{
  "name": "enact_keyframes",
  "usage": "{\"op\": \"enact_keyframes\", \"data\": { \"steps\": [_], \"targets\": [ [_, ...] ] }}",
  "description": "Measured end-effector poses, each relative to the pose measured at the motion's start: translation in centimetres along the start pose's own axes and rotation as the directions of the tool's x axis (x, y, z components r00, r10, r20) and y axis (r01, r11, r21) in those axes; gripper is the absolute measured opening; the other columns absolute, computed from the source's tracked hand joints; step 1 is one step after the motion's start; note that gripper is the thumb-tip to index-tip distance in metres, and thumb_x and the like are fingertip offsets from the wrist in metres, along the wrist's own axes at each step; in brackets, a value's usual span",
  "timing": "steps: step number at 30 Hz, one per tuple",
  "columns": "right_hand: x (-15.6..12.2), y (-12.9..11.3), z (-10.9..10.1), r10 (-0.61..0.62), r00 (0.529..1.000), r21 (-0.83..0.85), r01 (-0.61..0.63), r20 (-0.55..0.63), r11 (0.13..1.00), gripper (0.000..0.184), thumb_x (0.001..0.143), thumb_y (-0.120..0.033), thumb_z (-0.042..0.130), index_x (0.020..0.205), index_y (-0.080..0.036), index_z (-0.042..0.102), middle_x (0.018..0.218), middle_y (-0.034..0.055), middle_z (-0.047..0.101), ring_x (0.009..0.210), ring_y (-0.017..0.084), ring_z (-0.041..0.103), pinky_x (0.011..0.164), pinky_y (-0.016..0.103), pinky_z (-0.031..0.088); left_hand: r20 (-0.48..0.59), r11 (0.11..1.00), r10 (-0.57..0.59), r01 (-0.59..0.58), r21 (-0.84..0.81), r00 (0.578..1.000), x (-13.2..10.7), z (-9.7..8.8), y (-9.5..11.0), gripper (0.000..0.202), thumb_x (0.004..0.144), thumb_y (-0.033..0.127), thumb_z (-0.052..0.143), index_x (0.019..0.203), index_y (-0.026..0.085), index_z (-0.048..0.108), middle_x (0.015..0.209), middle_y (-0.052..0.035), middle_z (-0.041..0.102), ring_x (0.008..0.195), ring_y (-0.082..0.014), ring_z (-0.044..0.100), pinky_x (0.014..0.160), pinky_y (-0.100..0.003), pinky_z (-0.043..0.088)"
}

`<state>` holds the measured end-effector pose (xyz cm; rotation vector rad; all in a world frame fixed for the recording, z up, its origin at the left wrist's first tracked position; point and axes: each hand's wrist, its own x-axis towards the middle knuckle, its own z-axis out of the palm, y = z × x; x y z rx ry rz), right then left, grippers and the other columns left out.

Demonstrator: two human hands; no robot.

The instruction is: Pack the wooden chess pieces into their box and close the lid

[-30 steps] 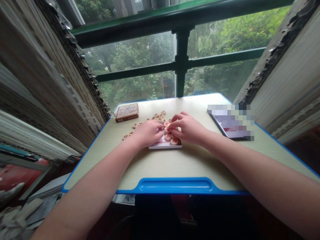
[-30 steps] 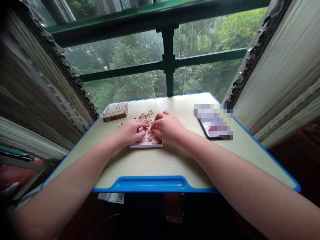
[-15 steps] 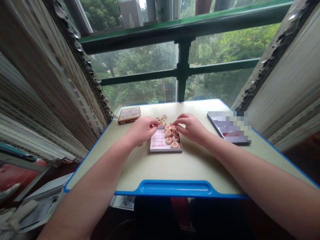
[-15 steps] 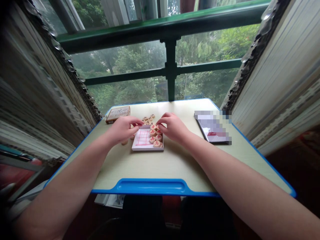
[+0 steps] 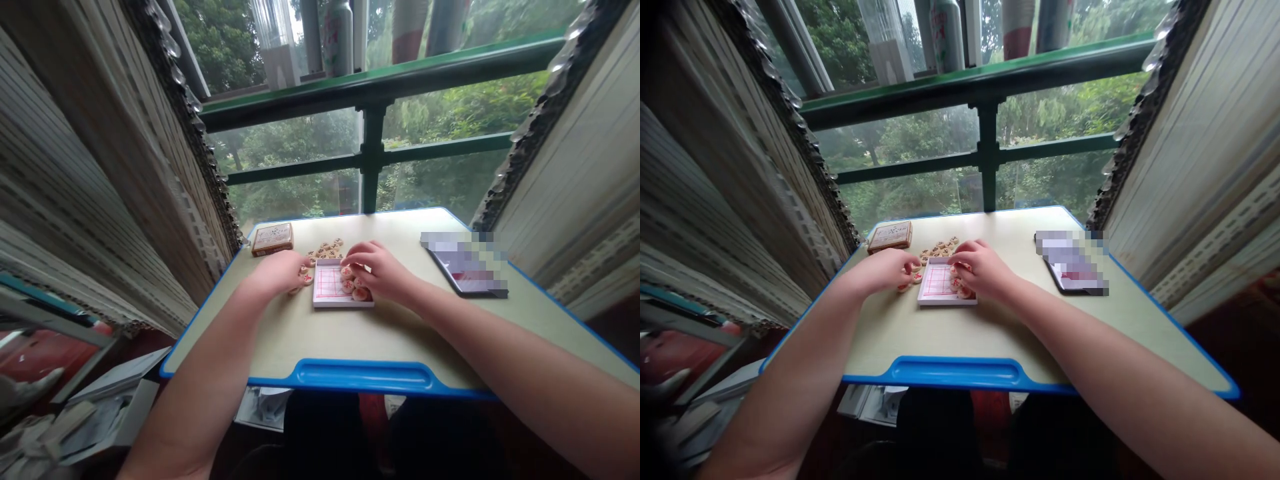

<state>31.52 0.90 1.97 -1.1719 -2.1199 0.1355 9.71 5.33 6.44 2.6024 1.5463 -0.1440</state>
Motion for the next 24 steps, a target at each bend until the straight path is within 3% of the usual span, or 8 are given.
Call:
{"op": "enact_keyframes", "data": {
  "steps": [2,6,9,14,20,24],
  "targets": [
    [0.0,0.1,0.0,-0.004,0.999,0.004,0.004,-0.034,1.0,0.023,0.082,-0.013,0.05,0.087,-0.019,0.072,0.096,0.0098,0.065,0.093,0.023,0.054,0.085,0.04,0.046,-0.026,0.999,0.019,-0.017,0.039,0.999,0.2,0.3,0.2,0.032,0.07,0.03,0.06,0.1,0.023,0.067,0.093,-0.0062,0.071,0.078,-0.0211,0.062,0.056,-0.024,0.037],
    [0.1,0.6,-0.4,0.007,0.994,0.015,-0.006,-0.108,1.0,0.023,0.081,-0.012,0.05,0.082,-0.019,0.072,0.092,0.0084,0.065,0.09,0.022,0.055,0.083,0.039,0.045,-0.011,0.994,0.061,-0.06,0.096,0.998,0.2,0.7,0.5,0.02,0.072,0.028,0.054,0.083,0.021,0.07,0.085,-0.0074,0.07,0.07,-0.0199,0.061,0.054,-0.025,0.036],
    [0.1,0.9,-0.6,0.036,0.992,0.022,-0.034,-0.123,0.999,0.022,0.081,-0.012,0.05,0.08,-0.02,0.071,0.09,0.0078,0.065,0.089,0.021,0.055,0.082,0.038,0.045,-0.026,0.997,0.027,-0.025,0.079,0.999,0.1,0.5,0.6,0.018,0.067,0.025,0.056,0.079,0.019,0.068,0.082,-0.0074,0.07,0.068,-0.0199,0.06,0.052,-0.025,0.036],
    [0.0,0.8,-0.5,0.036,0.995,0.018,-0.035,-0.095,0.999,0.018,0.082,-0.017,0.054,0.082,-0.018,0.071,0.09,0.0083,0.066,0.088,0.021,0.056,0.079,0.036,0.047,-0.171,0.998,-0.051,0.045,-0.039,0.984,0.0,0.0,0.8,0.018,0.062,0.021,0.056,0.077,0.017,0.065,0.079,-0.0069,0.068,0.07,-0.0197,0.061,0.055,-0.024,0.039],
    [0.0,-0.8,-0.4,0.072,0.996,0.026,-0.071,-0.051,0.997,0.017,0.084,-0.024,0.054,0.085,-0.019,0.07,0.077,0.0054,0.069,0.072,0.018,0.059,0.067,0.03,0.046,-0.282,0.913,0.065,-0.171,-0.371,0.957,0.2,0.8,1.7,0.023,0.065,0.024,0.058,0.085,0.017,0.066,0.087,-0.0032,0.07,0.07,-0.0164,0.062,0.06,-0.024,0.046],
    [0.0,-1.5,-0.7,0.154,0.987,0.053,-0.151,-0.043,0.987,0.018,0.083,-0.028,0.054,0.089,-0.018,0.068,0.08,0.0049,0.071,0.062,0.014,0.059,0.061,0.026,0.045,-0.357,0.862,0.115,-0.272,-0.427,0.927,0.4,1.4,2.4,0.021,0.067,0.028,0.06,0.084,0.017,0.067,0.084,-0.0011,0.071,0.068,-0.0144,0.061,0.062,-0.024,0.047]
  ]
}}
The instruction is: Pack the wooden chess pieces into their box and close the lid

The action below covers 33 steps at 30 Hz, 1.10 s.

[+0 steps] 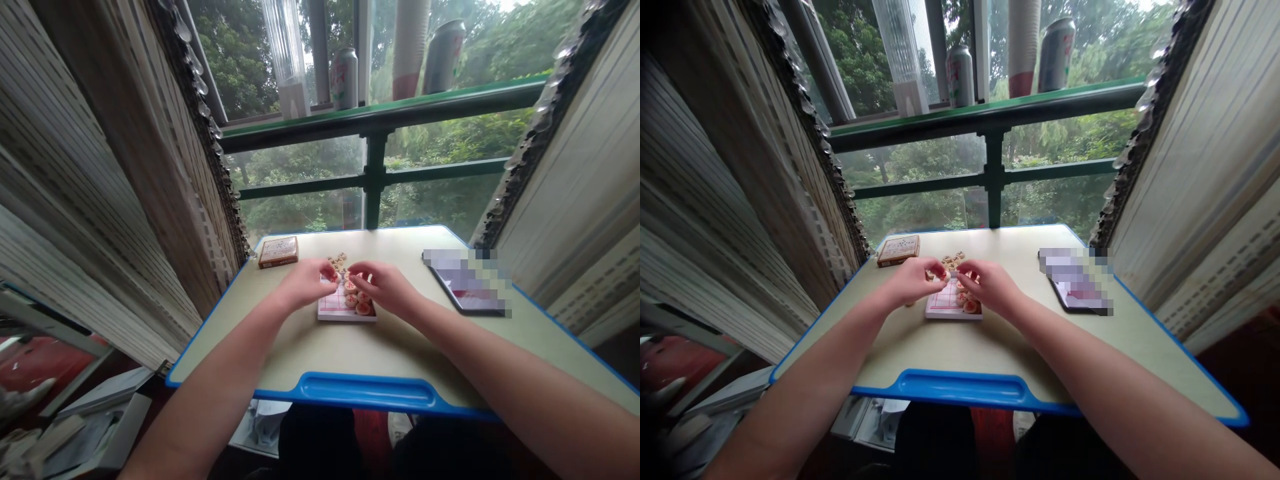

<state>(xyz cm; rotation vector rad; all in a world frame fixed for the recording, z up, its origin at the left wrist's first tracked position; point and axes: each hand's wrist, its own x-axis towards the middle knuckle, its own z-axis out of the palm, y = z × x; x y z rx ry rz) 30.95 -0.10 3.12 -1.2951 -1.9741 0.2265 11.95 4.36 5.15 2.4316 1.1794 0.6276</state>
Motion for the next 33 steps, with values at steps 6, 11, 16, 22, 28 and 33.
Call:
{"op": "enact_keyframes", "data": {
  "steps": [6,11,16,22,28,33],
  "targets": [
    [0.1,0.1,-0.3,0.094,0.994,0.064,-0.098,0.056,0.993,0.02,0.081,-0.029,0.055,0.086,-0.017,0.07,0.078,0.0052,0.072,0.066,0.015,0.063,0.061,0.026,0.046,-0.021,0.995,0.098,-0.098,0.01,0.995,-0.1,1.0,0.7,0.023,0.073,0.035,0.06,0.087,0.019,0.068,0.083,-0.0015,0.072,0.069,-0.014,0.063,0.06,-0.022,0.046],
    [0.1,-1.0,-0.4,0.194,0.974,0.263,-0.219,0.117,0.94,0.018,0.077,-0.028,0.059,0.082,-0.017,0.072,0.074,0.0035,0.072,0.062,0.014,0.062,0.056,0.024,0.047,-0.057,0.99,0.124,-0.12,0.074,0.991,-0.8,1.3,1.6,0.022,0.076,0.034,0.059,0.089,0.02,0.069,0.083,-0.0022,0.072,0.069,-0.0143,0.063,0.061,-0.023,0.045],
    [0.3,-1.5,-0.8,0.372,0.907,0.492,-0.419,0.197,0.763,0.013,0.072,-0.025,0.063,0.076,-0.013,0.067,0.051,-0.0017,0.058,0.039,0.008,0.046,0.034,0.019,0.035,-0.092,0.978,0.202,-0.197,0.061,0.975,-0.9,1.0,1.8,0.029,0.074,0.038,0.063,0.096,0.02,0.069,0.085,-0.0028,0.071,0.066,-0.0131,0.061,0.061,-0.023,0.045],
    [0.6,-0.9,-1.0,0.43,0.856,0.693,-0.495,0.286,0.525,0.025,0.066,-0.019,0.069,0.085,-0.015,0.053,0.046,-0.0059,0.054,0.035,0.006,0.042,0.033,0.017,0.031,-0.092,0.959,0.269,-0.275,-0.065,0.959,-0.6,0.9,1.5,0.028,0.074,0.03,0.064,0.099,0.018,0.07,0.081,-0.0022,0.068,0.057,-0.0081,0.053,0.061,-0.021,0.044],
    [0.5,-0.1,-0.9,0.392,0.875,0.693,-0.47,0.284,0.547,0.03,0.067,-0.026,0.071,0.087,-0.017,0.05,0.055,-0.0044,0.059,0.038,0.005,0.044,0.034,0.016,0.03,-0.064,0.969,0.2,-0.207,-0.136,0.978,-0.5,1.0,1.4,0.027,0.073,0.033,0.064,0.093,0.016,0.071,0.076,-0.0017,0.066,0.055,-0.0074,0.05,0.055,-0.019,0.041],
    [0.7,0.8,-0.9,0.468,0.874,0.631,-0.439,0.134,0.64,0.019,0.075,-0.032,0.064,0.081,-0.016,0.054,0.056,-0.003,0.057,0.042,0.005,0.045,0.035,0.016,0.031,0.112,0.994,0.081,-0.089,0.067,0.99,-0.4,0.8,1.2,0.029,0.067,0.044,0.066,0.078,0.017,0.072,0.068,-0.0015,0.066,0.059,-0.0118,0.053,0.054,-0.022,0.036]
  ]
}}
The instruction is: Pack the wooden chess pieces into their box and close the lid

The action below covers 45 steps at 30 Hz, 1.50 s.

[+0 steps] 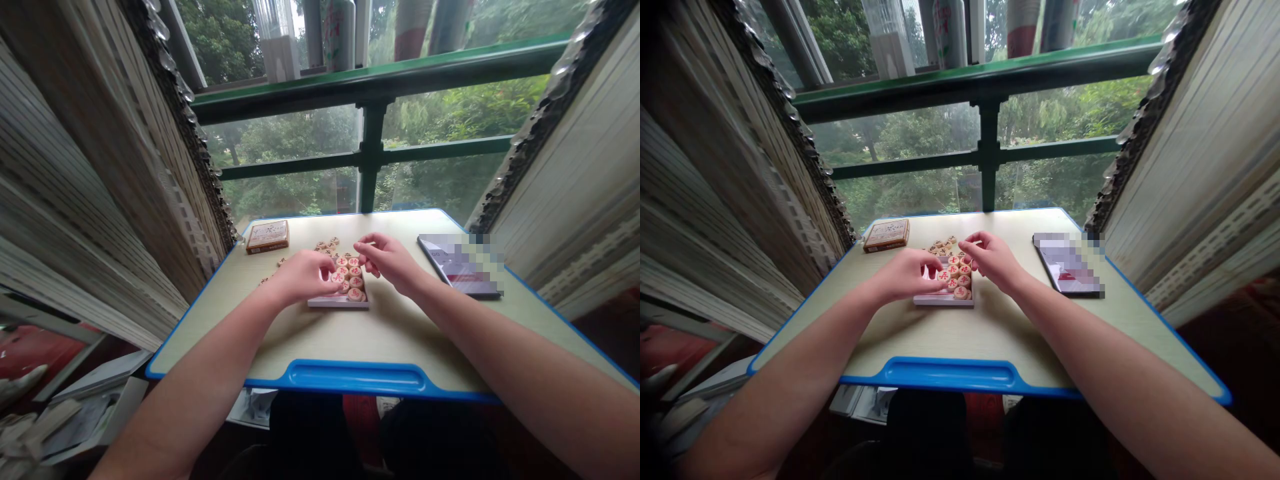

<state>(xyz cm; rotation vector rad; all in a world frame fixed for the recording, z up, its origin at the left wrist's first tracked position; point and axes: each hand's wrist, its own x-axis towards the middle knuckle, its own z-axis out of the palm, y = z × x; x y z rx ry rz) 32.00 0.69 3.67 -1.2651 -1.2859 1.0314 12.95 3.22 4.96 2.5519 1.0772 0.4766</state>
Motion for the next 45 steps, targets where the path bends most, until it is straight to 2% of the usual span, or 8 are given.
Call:
{"op": "enact_keyframes", "data": {
  "steps": [3,7,19,30,37,39,41,45],
  "targets": [
    [0.1,0.0,-0.2,-0.024,0.999,0.007,0.024,-0.026,1.0,0.018,0.076,-0.032,0.062,0.078,-0.017,0.053,0.052,-0.0045,0.053,0.041,0.005,0.044,0.036,0.016,0.032,0.107,0.99,-0.044,0.029,0.137,0.993,0.0,0.1,0.0,0.03,0.068,0.048,0.063,0.069,0.02,0.072,0.057,-0.0001,0.062,0.054,-0.0124,0.051,0.051,-0.024,0.03],
    [-0.2,-0.3,0.0,-0.049,0.999,0.037,0.05,-0.013,0.998,0.017,0.076,-0.031,0.061,0.073,-0.017,0.052,0.049,-0.0052,0.05,0.04,0.005,0.042,0.037,0.017,0.032,0.126,0.978,-0.069,0.042,0.203,0.99,0.2,0.3,0.1,0.03,0.069,0.049,0.061,0.065,0.022,0.073,0.054,0.0006,0.059,0.053,-0.0119,0.048,0.049,-0.025,0.026],
    [0.0,-0.1,0.2,-0.078,0.995,0.016,0.079,-0.061,0.997,0.018,0.079,-0.033,0.058,0.074,-0.016,0.054,0.055,-0.001,0.06,0.038,0.006,0.048,0.034,0.016,0.03,0.168,1.0,-0.016,0.011,0.028,0.986,0.1,0.7,-0.2,0.024,0.069,0.041,0.062,0.075,0.02,0.073,0.061,0.0014,0.065,0.055,-0.0113,0.05,0.051,-0.023,0.03],
    [-0.7,-0.3,0.3,-0.205,0.979,-0.222,0.199,-0.005,0.954,0.009,0.079,-0.024,0.054,0.076,-0.016,0.056,0.055,-0.0017,0.059,0.042,0.009,0.053,0.043,0.019,0.041,0.169,1.0,-0.003,0.003,0.002,0.986,0.2,0.8,-0.3,0.022,0.071,0.034,0.059,0.079,0.02,0.075,0.059,0.0023,0.063,0.053,-0.0095,0.048,0.05,-0.022,0.03],
    [-0.4,0.0,0.1,-0.285,0.957,-0.359,0.282,0.046,0.889,0.011,0.079,-0.025,0.053,0.079,-0.016,0.06,0.059,-0.0004,0.06,0.05,0.01,0.054,0.05,0.021,0.042,0.157,0.999,-0.013,0.006,0.042,0.987,0.2,0.8,-0.1,0.025,0.071,0.04,0.061,0.078,0.021,0.074,0.063,0.0015,0.066,0.056,-0.0104,0.051,0.051,-0.022,0.03],
    [-0.5,0.1,-0.1,-0.33,0.936,-0.47,0.347,0.121,0.812,0.012,0.078,-0.023,0.054,0.08,-0.016,0.063,0.061,0.0003,0.061,0.053,0.011,0.053,0.052,0.022,0.04,0.165,0.999,-0.005,-0.003,0.051,0.986,0.2,0.7,0.1,0.026,0.071,0.04,0.06,0.078,0.02,0.074,0.064,0.0009,0.066,0.056,-0.0105,0.051,0.052,-0.022,0.03],
    [-0.6,0.0,-0.3,-0.33,0.9,-0.555,0.436,0.285,0.708,0.013,0.075,-0.019,0.055,0.078,-0.016,0.067,0.062,0.0009,0.062,0.055,0.011,0.052,0.053,0.022,0.037,0.173,0.999,-0.007,-0.002,0.05,0.985,0.2,0.8,0.2,0.027,0.072,0.041,0.059,0.078,0.02,0.074,0.064,0.0003,0.066,0.056,-0.0106,0.051,0.052,-0.022,0.03],
    [-1.1,-0.3,-0.5,-0.278,0.808,-0.597,0.576,0.52,0.559,0.02,0.07,-0.014,0.054,0.075,-0.018,0.073,0.074,0.0035,0.066,0.06,0.012,0.054,0.055,0.023,0.037,0.18,0.999,0.003,-0.01,0.039,0.984,0.2,0.9,0.4,0.026,0.074,0.039,0.057,0.074,0.019,0.073,0.065,-0.0002,0.066,0.057,-0.0109,0.052,0.052,-0.021,0.031]
  ]
}}
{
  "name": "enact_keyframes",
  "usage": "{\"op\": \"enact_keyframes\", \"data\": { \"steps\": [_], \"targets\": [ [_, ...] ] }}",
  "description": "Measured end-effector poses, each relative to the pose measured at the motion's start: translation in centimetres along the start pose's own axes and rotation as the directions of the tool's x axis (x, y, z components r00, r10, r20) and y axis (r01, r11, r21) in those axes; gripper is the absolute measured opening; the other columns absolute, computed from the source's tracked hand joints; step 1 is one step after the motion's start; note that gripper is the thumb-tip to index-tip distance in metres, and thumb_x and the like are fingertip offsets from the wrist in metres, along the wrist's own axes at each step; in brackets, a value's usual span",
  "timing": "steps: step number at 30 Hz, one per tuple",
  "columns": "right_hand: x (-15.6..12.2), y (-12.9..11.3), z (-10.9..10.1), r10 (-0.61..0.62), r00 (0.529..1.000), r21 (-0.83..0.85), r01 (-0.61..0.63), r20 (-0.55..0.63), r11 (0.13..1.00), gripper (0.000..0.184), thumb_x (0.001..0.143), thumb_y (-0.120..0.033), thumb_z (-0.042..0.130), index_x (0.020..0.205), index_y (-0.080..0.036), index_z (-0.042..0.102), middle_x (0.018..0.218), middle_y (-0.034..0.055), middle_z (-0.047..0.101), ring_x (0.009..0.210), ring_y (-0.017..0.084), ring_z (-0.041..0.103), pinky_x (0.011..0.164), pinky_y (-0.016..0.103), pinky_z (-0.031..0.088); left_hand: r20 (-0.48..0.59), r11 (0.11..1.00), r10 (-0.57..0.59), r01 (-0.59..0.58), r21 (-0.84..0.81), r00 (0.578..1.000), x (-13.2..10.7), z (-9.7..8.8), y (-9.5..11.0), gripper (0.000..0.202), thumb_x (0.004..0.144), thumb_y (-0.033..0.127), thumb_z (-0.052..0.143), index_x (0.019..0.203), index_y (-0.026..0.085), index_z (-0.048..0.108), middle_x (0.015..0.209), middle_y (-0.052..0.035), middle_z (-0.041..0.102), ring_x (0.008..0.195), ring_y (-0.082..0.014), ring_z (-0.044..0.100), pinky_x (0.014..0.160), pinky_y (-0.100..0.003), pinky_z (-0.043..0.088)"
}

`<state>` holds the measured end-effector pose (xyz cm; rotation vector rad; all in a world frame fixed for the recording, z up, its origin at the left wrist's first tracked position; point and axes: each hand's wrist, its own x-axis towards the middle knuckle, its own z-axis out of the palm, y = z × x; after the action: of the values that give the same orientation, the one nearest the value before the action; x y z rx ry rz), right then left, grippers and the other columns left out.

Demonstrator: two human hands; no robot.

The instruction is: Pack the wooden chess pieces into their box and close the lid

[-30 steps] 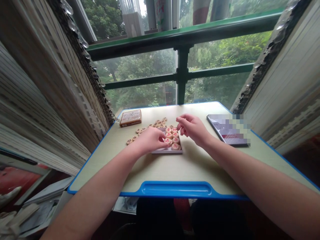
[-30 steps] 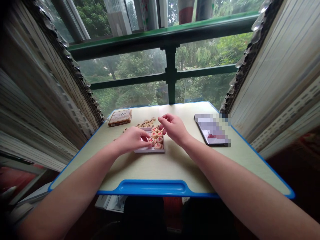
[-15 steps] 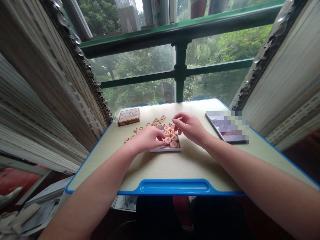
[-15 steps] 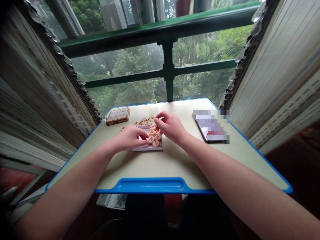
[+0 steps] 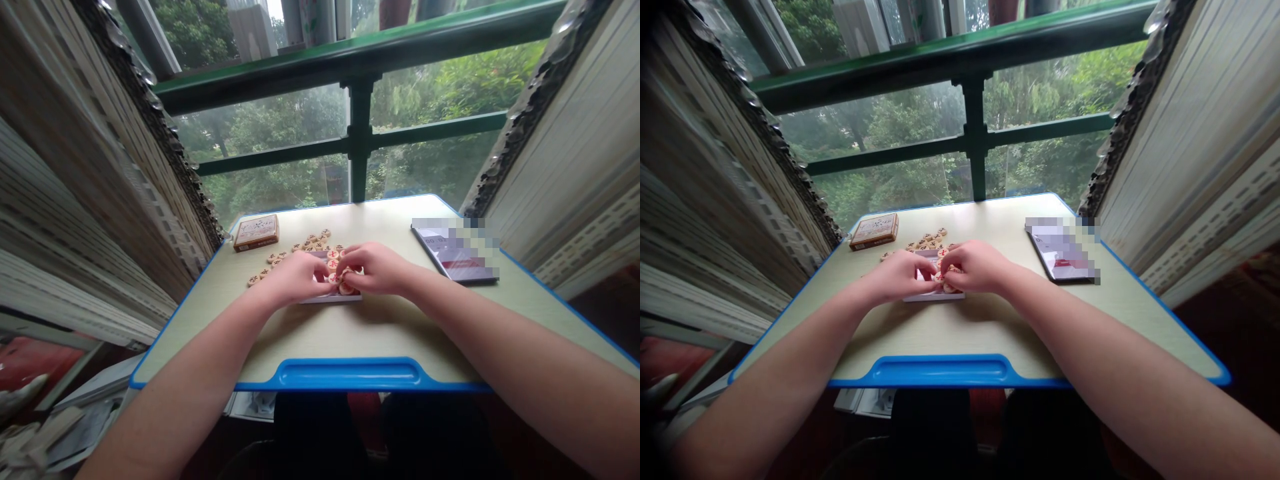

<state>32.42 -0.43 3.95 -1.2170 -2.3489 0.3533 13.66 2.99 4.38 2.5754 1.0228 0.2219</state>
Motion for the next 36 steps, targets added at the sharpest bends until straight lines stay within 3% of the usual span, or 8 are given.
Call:
{"op": "enact_keyframes", "data": {
  "steps": [8,21,31,36],
  "targets": [
    [0.0,-0.3,-0.4,-0.025,0.995,-0.091,0.033,0.092,0.995,0.024,0.071,-0.017,0.055,0.082,-0.02,0.075,0.082,0.0048,0.07,0.065,0.013,0.056,0.057,0.023,0.037,-0.057,0.996,0.037,-0.032,0.083,0.998,-0.1,0.2,-0.1,0.026,0.074,0.039,0.055,0.068,0.018,0.07,0.063,-0.0006,0.064,0.057,-0.011,0.052,0.052,-0.022,0.029],
    [0.0,0.0,0.1,0.027,0.997,-0.181,-0.013,0.079,0.983,0.024,0.075,-0.021,0.053,0.086,-0.022,0.074,0.081,0.0042,0.071,0.067,0.015,0.059,0.058,0.024,0.036,-0.024,0.996,0.065,-0.063,0.071,0.998,0.2,0.4,-1.1,0.028,0.076,0.042,0.055,0.069,0.019,0.07,0.061,0.0011,0.062,0.054,-0.0095,0.049,0.05,-0.021,0.028],
    [-0.1,-0.9,-0.3,0.074,0.99,-0.179,-0.052,0.12,0.982,0.019,0.075,-0.03,0.053,0.075,-0.018,0.067,0.067,0.0037,0.066,0.054,0.012,0.05,0.051,0.024,0.028,-0.029,0.994,0.043,-0.04,0.1,0.999,0.2,0.4,-1.0,0.021,0.072,0.037,0.058,0.069,0.02,0.07,0.061,0.0016,0.062,0.056,-0.0102,0.05,0.05,-0.021,0.028],
    [-0.2,-1.5,-0.4,0.063,0.986,-0.206,-0.031,0.153,0.978,0.02,0.072,-0.033,0.055,0.083,-0.018,0.063,0.072,0.0036,0.065,0.056,0.012,0.049,0.051,0.024,0.027,-0.04,0.992,0.023,-0.018,0.127,0.999,0.1,0.3,-0.8,0.024,0.072,0.041,0.058,0.073,0.022,0.071,0.065,0.0011,0.065,0.058,-0.0112,0.051,0.05,-0.022,0.027]
  ]
}}
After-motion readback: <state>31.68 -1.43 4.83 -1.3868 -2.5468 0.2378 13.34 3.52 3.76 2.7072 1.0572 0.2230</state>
